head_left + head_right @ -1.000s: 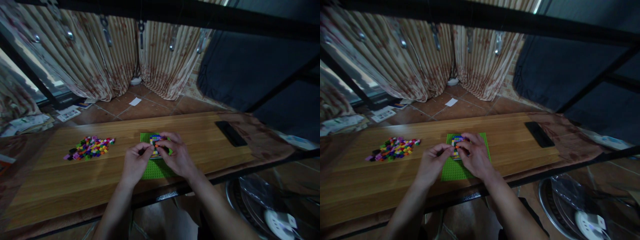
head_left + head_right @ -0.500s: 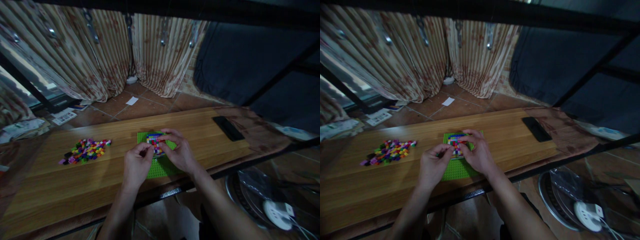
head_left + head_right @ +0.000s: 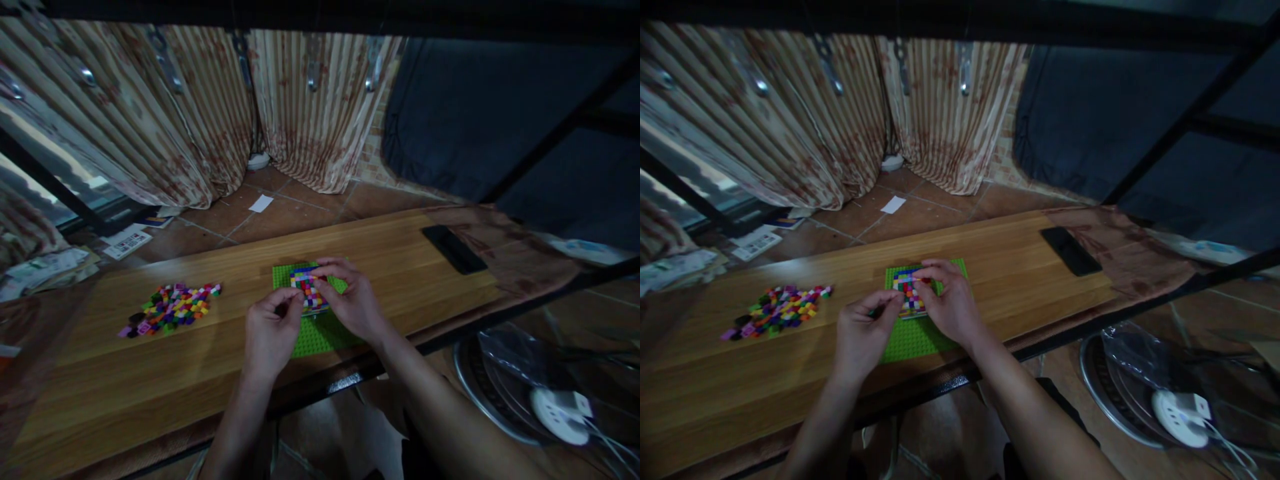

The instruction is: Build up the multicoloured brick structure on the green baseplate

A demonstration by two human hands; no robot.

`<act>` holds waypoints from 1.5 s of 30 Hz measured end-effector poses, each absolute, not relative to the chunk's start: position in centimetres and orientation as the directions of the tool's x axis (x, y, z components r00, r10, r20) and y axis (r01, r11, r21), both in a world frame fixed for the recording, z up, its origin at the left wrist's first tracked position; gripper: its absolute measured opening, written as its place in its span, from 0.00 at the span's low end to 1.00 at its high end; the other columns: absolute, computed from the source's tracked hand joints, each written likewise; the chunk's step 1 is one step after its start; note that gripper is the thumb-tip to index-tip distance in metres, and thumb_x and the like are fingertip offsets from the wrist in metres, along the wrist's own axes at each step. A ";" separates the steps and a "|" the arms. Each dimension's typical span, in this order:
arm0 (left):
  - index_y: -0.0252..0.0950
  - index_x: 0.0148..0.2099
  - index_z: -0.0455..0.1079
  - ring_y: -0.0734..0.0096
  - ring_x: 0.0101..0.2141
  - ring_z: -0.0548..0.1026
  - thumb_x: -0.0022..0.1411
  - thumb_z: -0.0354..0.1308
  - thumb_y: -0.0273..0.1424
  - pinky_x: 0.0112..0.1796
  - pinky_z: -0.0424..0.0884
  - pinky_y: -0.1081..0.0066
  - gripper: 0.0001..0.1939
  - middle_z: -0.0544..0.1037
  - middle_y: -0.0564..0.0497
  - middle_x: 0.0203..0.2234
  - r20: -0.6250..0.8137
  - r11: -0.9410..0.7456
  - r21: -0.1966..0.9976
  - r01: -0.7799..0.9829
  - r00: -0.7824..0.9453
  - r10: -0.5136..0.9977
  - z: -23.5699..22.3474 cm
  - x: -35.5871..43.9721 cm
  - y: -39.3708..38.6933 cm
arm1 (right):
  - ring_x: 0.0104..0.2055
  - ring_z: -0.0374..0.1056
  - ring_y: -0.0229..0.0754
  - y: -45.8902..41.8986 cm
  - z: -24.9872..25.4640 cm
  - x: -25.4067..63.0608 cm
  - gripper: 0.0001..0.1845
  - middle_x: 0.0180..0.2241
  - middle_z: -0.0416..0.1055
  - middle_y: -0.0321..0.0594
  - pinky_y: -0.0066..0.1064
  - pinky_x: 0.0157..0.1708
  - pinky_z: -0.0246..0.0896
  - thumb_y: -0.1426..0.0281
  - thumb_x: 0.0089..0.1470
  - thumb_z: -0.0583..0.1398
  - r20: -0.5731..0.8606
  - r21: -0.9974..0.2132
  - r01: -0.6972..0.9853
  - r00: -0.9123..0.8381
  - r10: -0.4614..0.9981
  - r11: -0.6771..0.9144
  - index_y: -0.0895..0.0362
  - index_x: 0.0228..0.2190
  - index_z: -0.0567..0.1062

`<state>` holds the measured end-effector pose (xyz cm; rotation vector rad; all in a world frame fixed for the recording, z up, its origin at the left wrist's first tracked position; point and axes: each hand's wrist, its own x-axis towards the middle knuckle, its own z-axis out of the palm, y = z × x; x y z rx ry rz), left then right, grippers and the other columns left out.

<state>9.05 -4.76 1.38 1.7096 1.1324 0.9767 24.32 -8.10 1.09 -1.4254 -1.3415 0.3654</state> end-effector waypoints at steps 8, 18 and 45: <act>0.36 0.35 0.78 0.73 0.28 0.75 0.57 0.59 0.34 0.31 0.69 0.75 0.08 0.80 0.53 0.27 0.155 -0.225 0.950 0.216 0.299 0.942 1.5 9.1 -4.6 | 0.52 0.66 0.45 -8.8 2.0 24.3 0.07 0.49 0.70 0.39 0.45 0.53 0.59 0.73 0.52 0.63 0.475 -0.757 0.588 0.196 0.858 0.285 0.49 0.34 0.78; 0.34 0.33 0.77 0.74 0.26 0.73 0.55 0.61 0.32 0.31 0.68 0.75 0.07 0.79 0.54 0.24 0.132 -0.171 0.974 0.152 0.238 0.962 2.0 8.6 -4.2 | 0.52 0.63 0.48 -8.8 2.2 23.6 0.03 0.51 0.69 0.41 0.46 0.52 0.59 0.73 0.54 0.62 0.515 -0.532 0.799 0.044 0.856 0.278 0.53 0.30 0.77; 0.35 0.36 0.78 0.74 0.26 0.72 0.59 0.57 0.35 0.31 0.65 0.76 0.11 0.78 0.54 0.24 0.136 -0.241 0.933 0.266 0.359 0.923 2.0 8.8 -4.4 | 0.55 0.63 0.46 -8.4 0.7 23.3 0.03 0.50 0.70 0.37 0.48 0.56 0.55 0.69 0.52 0.64 0.428 -0.818 0.529 0.296 0.854 0.227 0.48 0.30 0.80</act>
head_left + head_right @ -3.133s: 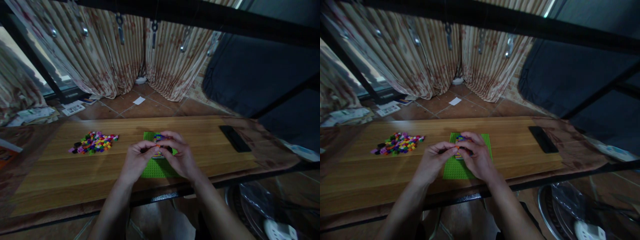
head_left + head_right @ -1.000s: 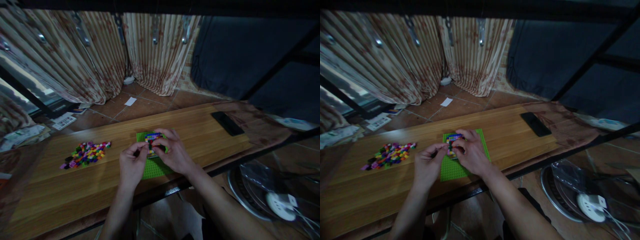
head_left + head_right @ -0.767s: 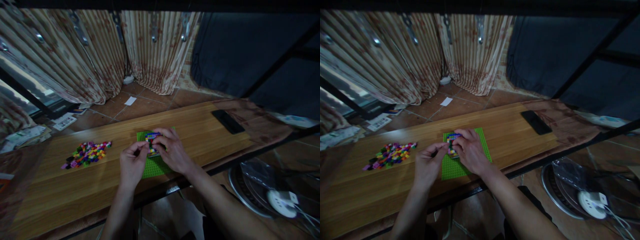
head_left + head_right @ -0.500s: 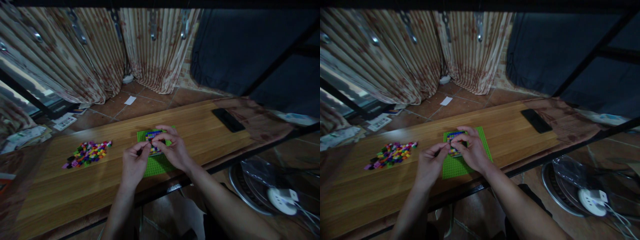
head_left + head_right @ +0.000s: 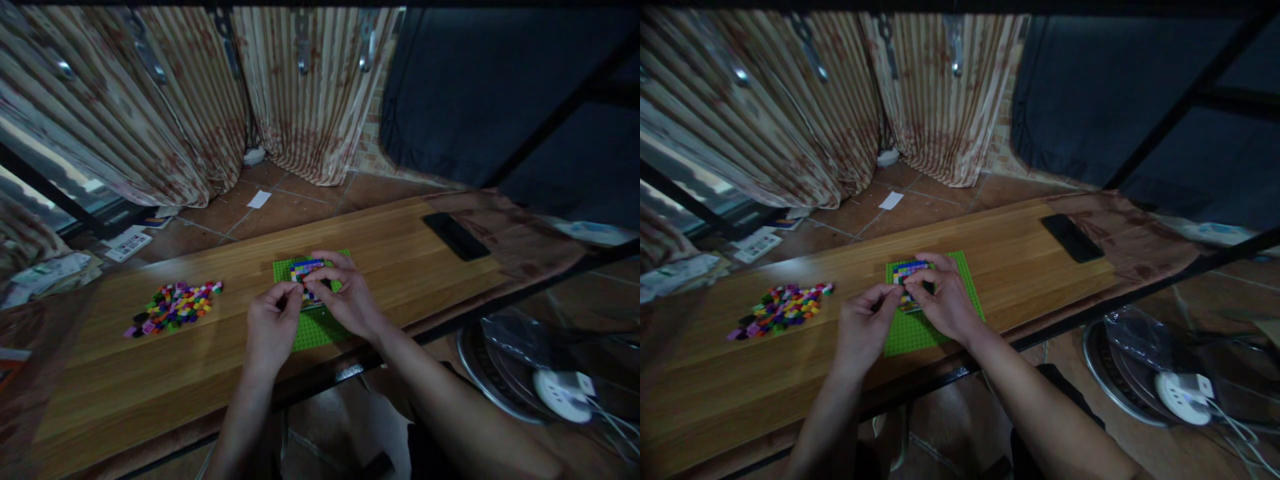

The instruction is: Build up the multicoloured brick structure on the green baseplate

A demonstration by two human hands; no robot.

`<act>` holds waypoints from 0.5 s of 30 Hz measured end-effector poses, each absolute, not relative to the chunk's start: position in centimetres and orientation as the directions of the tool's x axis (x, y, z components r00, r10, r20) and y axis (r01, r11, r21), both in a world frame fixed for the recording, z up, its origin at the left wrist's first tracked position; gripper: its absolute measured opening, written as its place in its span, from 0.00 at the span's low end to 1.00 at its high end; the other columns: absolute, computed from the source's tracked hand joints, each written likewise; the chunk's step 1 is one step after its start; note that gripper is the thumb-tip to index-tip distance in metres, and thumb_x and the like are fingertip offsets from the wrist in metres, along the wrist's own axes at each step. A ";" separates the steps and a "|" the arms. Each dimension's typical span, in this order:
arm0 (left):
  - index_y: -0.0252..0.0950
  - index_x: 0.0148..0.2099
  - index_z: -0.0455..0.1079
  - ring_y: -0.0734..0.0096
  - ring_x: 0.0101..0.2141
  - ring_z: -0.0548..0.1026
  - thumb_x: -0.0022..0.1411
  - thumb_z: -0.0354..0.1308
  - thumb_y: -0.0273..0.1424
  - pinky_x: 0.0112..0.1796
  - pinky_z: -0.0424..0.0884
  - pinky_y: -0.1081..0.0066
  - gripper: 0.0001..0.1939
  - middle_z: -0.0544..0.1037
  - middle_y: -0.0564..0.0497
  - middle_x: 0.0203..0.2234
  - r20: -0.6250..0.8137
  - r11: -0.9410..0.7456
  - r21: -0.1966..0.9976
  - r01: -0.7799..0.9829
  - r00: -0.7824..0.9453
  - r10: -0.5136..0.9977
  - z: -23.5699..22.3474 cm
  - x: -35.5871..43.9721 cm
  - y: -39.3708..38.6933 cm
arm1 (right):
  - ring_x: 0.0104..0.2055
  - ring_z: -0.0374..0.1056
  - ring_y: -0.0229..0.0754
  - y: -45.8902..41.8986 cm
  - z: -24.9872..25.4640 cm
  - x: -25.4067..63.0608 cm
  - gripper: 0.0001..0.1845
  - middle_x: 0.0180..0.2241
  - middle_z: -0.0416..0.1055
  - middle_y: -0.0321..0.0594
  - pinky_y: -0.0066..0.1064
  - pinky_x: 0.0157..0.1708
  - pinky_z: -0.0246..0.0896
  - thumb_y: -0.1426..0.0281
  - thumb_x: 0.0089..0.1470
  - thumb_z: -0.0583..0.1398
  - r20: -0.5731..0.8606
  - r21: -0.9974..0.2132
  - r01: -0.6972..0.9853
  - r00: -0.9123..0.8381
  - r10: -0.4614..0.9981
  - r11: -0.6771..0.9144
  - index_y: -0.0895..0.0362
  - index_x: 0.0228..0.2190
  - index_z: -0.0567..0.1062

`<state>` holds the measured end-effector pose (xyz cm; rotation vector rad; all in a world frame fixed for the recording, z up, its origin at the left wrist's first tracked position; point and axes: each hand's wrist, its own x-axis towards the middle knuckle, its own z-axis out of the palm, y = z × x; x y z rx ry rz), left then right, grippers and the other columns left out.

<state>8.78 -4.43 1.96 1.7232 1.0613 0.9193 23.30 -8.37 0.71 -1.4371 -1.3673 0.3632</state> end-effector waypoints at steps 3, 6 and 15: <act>0.35 0.36 0.78 0.74 0.25 0.71 0.59 0.57 0.35 0.30 0.65 0.76 0.10 0.78 0.54 0.24 0.151 -0.260 0.922 0.287 0.352 0.924 2.0 8.9 -4.5 | 0.54 0.65 0.46 -8.2 0.6 23.2 0.04 0.49 0.70 0.38 0.47 0.56 0.56 0.70 0.51 0.64 0.423 -0.837 0.501 0.333 0.843 0.221 0.49 0.29 0.80; 0.36 0.35 0.77 0.74 0.25 0.71 0.58 0.57 0.34 0.29 0.65 0.76 0.10 0.77 0.54 0.23 0.151 -0.258 0.920 0.295 0.340 0.928 2.1 9.0 -4.6 | 0.52 0.66 0.45 -8.0 0.5 23.2 0.04 0.48 0.71 0.38 0.46 0.55 0.57 0.72 0.50 0.64 0.379 -0.880 0.432 0.383 0.842 0.200 0.50 0.29 0.79; 0.36 0.35 0.77 0.74 0.26 0.72 0.58 0.57 0.34 0.30 0.66 0.76 0.09 0.77 0.55 0.23 0.147 -0.252 0.923 0.291 0.337 0.930 2.0 8.9 -4.5 | 0.51 0.68 0.43 -7.2 0.5 22.7 0.06 0.45 0.72 0.41 0.40 0.54 0.60 0.77 0.44 0.64 0.292 -0.945 0.266 0.432 0.853 0.189 0.54 0.27 0.78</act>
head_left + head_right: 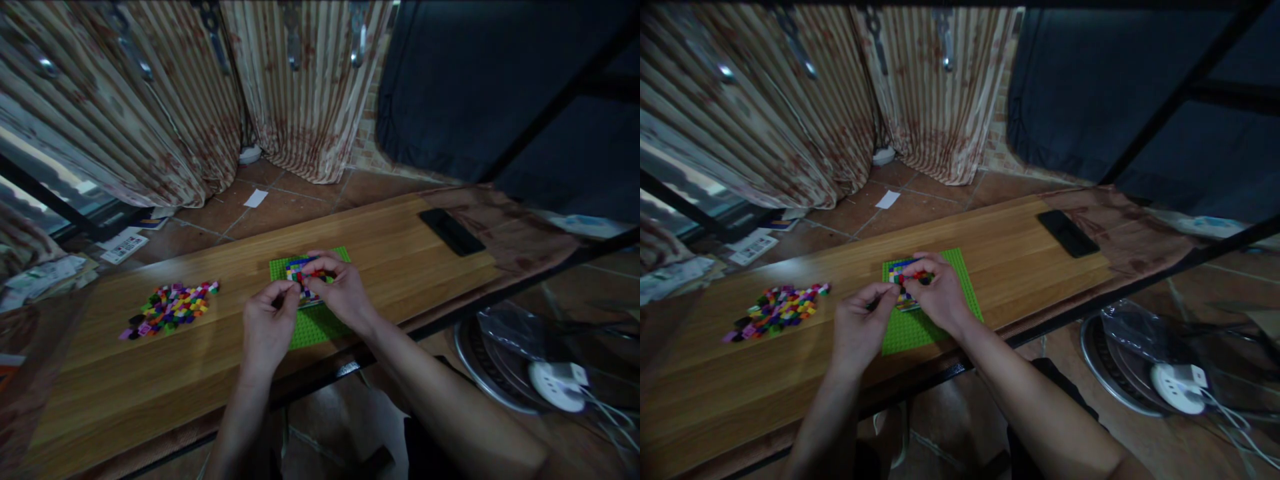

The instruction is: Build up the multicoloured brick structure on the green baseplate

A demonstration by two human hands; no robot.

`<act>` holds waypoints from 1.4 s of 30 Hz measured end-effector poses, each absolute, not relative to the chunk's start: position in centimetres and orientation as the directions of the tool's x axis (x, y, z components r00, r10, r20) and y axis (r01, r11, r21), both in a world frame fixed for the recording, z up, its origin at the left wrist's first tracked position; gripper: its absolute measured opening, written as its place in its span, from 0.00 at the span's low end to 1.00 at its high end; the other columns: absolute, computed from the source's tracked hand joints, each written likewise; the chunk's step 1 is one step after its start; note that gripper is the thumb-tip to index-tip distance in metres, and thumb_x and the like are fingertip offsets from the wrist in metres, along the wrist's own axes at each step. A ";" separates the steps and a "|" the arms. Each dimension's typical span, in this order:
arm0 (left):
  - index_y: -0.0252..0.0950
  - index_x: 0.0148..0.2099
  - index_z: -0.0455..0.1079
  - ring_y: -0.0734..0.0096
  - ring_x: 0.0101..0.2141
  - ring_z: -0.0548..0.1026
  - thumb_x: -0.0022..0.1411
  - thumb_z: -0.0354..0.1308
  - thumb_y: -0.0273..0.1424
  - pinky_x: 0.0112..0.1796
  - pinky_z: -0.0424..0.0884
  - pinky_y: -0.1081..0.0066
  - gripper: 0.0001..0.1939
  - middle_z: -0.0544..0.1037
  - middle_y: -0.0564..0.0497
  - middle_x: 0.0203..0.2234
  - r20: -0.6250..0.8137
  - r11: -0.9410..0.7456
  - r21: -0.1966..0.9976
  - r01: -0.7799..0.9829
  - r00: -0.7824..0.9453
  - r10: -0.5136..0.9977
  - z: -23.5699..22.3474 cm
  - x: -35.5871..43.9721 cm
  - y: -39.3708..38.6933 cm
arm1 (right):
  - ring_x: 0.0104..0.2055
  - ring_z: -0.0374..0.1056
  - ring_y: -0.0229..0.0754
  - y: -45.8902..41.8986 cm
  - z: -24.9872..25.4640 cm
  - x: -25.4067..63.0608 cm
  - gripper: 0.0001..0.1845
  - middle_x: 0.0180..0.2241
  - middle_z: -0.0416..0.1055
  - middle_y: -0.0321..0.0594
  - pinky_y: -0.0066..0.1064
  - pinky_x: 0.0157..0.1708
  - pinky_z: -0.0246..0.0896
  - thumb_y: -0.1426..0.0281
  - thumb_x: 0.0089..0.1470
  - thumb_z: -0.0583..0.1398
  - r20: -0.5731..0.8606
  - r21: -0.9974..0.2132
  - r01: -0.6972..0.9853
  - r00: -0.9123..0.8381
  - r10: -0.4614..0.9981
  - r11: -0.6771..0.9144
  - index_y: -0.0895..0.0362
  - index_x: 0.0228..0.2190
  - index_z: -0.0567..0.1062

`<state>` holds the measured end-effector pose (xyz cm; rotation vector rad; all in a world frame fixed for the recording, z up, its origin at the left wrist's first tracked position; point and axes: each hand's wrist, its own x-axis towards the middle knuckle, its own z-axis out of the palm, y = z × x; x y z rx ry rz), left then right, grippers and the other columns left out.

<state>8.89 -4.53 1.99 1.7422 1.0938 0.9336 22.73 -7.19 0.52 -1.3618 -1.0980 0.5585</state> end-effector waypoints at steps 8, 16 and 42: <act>0.35 0.34 0.77 0.74 0.27 0.72 0.58 0.58 0.33 0.31 0.66 0.76 0.09 0.77 0.55 0.23 0.126 -0.223 0.936 0.271 0.333 0.934 2.3 8.7 -4.5 | 0.51 0.68 0.43 -7.0 0.8 22.6 0.08 0.45 0.72 0.42 0.38 0.52 0.62 0.79 0.43 0.63 0.210 -0.969 0.214 0.448 0.869 0.124 0.54 0.26 0.78; 0.35 0.33 0.78 0.74 0.26 0.73 0.57 0.59 0.34 0.30 0.67 0.76 0.09 0.78 0.54 0.24 0.124 -0.211 0.941 0.266 0.308 0.943 1.8 8.9 -4.4 | 0.52 0.66 0.44 -7.0 1.0 22.6 0.08 0.44 0.71 0.39 0.40 0.54 0.57 0.78 0.42 0.64 0.143 -0.989 0.108 0.443 0.885 0.105 0.53 0.25 0.79; 0.37 0.36 0.77 0.77 0.22 0.71 0.55 0.61 0.33 0.26 0.66 0.77 0.08 0.78 0.54 0.24 0.162 -0.256 0.924 0.284 0.316 0.935 1.1 9.0 -4.9 | 0.49 0.66 0.45 -7.2 0.4 22.6 0.02 0.36 0.74 0.37 0.40 0.52 0.57 0.70 0.47 0.65 0.266 -0.953 0.252 0.435 0.860 0.168 0.52 0.27 0.78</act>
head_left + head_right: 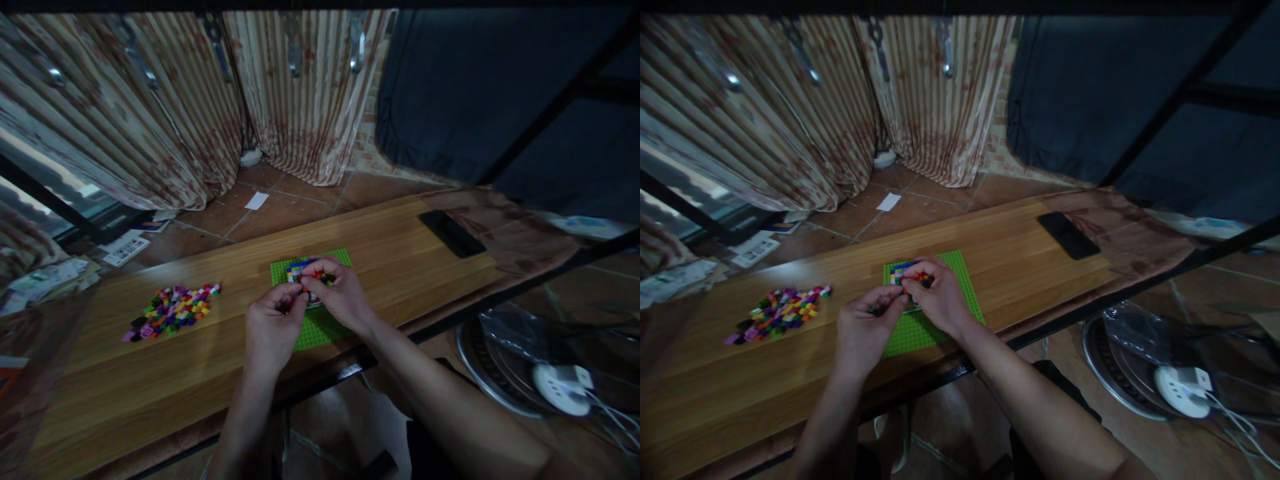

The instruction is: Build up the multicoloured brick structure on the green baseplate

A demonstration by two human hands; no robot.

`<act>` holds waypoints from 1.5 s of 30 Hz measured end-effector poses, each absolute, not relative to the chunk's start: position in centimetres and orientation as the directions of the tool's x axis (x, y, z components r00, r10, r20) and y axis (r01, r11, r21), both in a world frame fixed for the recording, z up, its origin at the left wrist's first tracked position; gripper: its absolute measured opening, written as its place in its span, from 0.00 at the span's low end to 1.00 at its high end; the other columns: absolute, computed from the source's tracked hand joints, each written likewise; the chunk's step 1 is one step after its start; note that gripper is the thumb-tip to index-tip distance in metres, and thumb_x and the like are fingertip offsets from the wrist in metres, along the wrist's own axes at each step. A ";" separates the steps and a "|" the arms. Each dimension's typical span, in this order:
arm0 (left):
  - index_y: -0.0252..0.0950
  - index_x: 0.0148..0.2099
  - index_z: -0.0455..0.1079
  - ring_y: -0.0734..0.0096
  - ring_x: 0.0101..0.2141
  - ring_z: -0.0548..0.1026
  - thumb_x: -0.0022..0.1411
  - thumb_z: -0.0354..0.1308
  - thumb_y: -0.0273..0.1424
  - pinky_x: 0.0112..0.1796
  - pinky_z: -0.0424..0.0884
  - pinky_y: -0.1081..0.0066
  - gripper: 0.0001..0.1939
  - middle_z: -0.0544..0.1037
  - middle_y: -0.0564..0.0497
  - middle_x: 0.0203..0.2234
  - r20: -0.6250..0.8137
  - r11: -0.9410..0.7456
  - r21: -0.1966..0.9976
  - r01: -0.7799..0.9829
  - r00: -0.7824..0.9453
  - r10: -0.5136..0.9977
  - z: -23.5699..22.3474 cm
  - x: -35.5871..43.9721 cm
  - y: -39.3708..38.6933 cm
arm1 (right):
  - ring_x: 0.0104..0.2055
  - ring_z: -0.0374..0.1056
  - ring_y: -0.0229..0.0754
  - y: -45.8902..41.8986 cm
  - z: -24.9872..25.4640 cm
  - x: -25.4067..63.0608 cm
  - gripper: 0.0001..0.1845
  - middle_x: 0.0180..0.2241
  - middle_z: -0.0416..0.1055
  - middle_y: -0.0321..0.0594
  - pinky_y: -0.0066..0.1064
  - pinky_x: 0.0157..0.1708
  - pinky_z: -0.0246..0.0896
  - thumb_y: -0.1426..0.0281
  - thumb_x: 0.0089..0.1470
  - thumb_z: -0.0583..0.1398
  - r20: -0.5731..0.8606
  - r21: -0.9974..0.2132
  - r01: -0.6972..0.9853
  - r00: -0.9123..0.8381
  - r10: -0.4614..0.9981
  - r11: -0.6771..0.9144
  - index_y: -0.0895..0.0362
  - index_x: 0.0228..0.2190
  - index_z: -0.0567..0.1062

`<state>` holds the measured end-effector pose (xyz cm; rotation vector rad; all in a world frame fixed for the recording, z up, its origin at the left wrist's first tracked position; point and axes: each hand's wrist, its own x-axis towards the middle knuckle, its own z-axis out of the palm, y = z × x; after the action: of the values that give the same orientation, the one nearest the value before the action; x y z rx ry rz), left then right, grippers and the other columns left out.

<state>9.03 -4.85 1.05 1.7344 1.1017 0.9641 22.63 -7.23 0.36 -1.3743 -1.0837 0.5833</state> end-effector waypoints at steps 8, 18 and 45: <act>0.36 0.34 0.77 0.75 0.24 0.74 0.55 0.60 0.33 0.28 0.69 0.77 0.07 0.80 0.54 0.25 0.181 -0.259 0.918 0.301 0.262 0.948 1.6 9.5 -5.1 | 0.47 0.68 0.43 -6.9 0.2 23.3 0.03 0.38 0.75 0.36 0.39 0.52 0.58 0.67 0.49 0.64 0.166 -0.986 0.067 0.420 0.892 0.152 0.51 0.28 0.80; 0.36 0.30 0.76 0.77 0.22 0.71 0.56 0.59 0.32 0.25 0.65 0.79 0.08 0.76 0.56 0.20 0.211 -0.275 0.890 0.365 0.205 0.956 2.1 10.1 -5.3 | 0.48 0.68 0.45 -7.3 0.6 23.6 0.07 0.45 0.73 0.39 0.41 0.51 0.60 0.66 0.45 0.66 0.061 -0.993 -0.075 0.345 0.937 0.092 0.52 0.30 0.80; 0.36 0.32 0.76 0.76 0.23 0.73 0.56 0.58 0.31 0.27 0.68 0.78 0.06 0.77 0.55 0.23 0.231 -0.286 0.885 0.367 0.188 0.955 1.4 10.1 -5.4 | 0.45 0.68 0.45 -7.1 1.4 22.1 0.05 0.38 0.72 0.39 0.39 0.46 0.61 0.74 0.46 0.61 0.213 -0.947 0.315 0.462 0.861 0.065 0.53 0.29 0.76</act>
<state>10.11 -5.42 1.45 1.7728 1.2474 1.0771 22.09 -7.12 1.42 -1.5045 -1.0796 0.5653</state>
